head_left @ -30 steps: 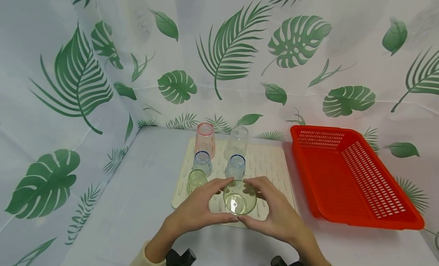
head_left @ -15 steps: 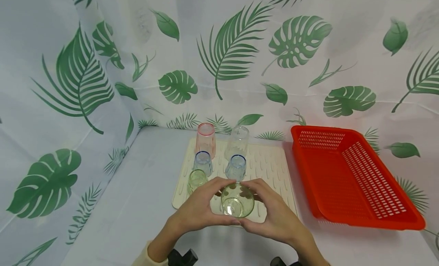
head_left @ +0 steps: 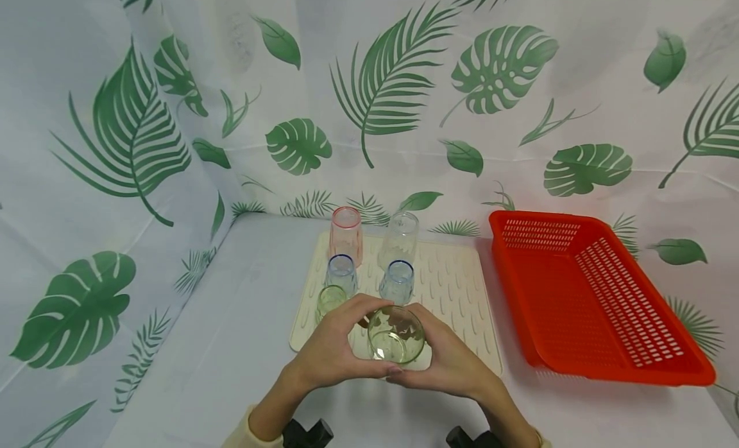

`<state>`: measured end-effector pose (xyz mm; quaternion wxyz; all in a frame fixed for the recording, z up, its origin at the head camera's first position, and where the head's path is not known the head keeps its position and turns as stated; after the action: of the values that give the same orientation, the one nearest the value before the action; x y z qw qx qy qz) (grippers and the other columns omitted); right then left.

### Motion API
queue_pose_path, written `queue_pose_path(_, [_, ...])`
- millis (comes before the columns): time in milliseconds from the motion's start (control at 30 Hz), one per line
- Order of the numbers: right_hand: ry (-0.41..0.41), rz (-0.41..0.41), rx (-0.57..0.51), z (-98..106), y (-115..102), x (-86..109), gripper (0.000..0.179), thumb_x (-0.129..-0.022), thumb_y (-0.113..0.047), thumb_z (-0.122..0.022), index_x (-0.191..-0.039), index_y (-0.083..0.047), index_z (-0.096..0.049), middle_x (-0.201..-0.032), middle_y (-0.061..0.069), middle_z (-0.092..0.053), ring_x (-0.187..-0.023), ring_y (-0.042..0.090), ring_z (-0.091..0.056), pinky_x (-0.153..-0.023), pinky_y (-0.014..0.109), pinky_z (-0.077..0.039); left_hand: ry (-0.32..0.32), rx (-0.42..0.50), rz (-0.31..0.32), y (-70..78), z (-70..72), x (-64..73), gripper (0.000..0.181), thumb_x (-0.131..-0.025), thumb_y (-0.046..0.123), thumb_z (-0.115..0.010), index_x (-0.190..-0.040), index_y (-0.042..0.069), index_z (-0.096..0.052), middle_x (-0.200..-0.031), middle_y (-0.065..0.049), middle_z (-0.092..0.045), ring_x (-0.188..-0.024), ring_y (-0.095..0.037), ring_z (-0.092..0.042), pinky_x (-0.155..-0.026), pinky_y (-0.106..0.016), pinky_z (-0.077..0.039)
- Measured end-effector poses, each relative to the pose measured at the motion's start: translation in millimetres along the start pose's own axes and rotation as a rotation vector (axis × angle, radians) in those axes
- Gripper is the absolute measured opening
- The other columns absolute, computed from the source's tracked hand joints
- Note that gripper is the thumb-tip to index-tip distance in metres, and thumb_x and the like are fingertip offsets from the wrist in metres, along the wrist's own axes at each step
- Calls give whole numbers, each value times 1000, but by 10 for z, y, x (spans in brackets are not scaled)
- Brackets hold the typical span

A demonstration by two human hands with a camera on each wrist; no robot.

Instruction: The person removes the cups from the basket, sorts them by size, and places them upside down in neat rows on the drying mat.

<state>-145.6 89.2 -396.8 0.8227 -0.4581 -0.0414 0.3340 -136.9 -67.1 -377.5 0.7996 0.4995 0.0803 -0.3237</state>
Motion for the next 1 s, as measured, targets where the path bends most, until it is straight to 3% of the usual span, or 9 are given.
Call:
queue_pose_path(267, [-17, -24, -43, -147, 200, -41, 65, -69, -34, -83, -126, -27, -51, -124, -7, -59, -106, 11, -60, -89, 29, -53, 22, -22, -13, -2, 28, 4, 73, -70, 50, -78, -133, 29, -48, -125, 9, -56, -106, -9, -56, -82, -27, -53])
queue_pose_path(400, [-20, 14, -65, -66, 241, -41, 60, -73, -33, -80, -126, -23, -52, -122, -2, -61, -106, 13, -60, -92, 31, -53, 34, -39, 11, -31, 80, 15, 73, -69, 48, -79, -132, 25, -50, -124, 10, -56, -103, -7, -56, -82, -26, -53])
queue_pose_path(567, [26, 80, -145, 165, 248, -3, 58, -72, -14, -82, -122, -16, -54, -111, 1, -61, -99, 15, -59, -92, 26, -52, 34, -59, 60, -76, 141, 27, 72, -69, 47, -80, -132, 31, -48, -120, 14, -55, -98, -3, -56, -82, -25, -53])
queue_pose_path(767, [115, 233, -269, 414, 151, 48, 66, -65, 13, -76, -125, 2, -50, -114, 13, -57, -100, 18, -57, -93, 23, -51, -44, -57, 165, -142, 78, 31, 67, -69, 52, -78, -127, 37, -49, -118, 17, -54, -99, -2, -56, -84, -26, -52])
queue_pose_path(900, [141, 291, -299, 470, 75, 53, 66, -64, 14, -74, -125, 7, -48, -112, 15, -53, -97, 21, -54, -90, 24, -51, -124, -93, 217, -176, -8, 42, 65, -71, 59, -72, -126, 35, -49, -117, 17, -55, -99, -4, -57, -83, -24, -52])
queue_pose_path(1000, [161, 278, -276, 474, 60, 51, 67, -64, 13, -75, -125, 5, -48, -111, 15, -52, -97, 21, -53, -89, 23, -50, -165, -118, 248, -200, -50, 61, 63, -74, 63, -67, -126, 31, -51, -117, 16, -56, -100, -8, -58, -80, -24, -52])
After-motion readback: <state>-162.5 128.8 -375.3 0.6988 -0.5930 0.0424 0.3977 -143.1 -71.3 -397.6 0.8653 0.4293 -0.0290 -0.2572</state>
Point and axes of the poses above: each hand's wrist, its own x-axis away from the middle knuckle, its own z-axis out of the back of the hand, y = z × x, the point moved 6 cm from there along -x, towards the middle knuckle
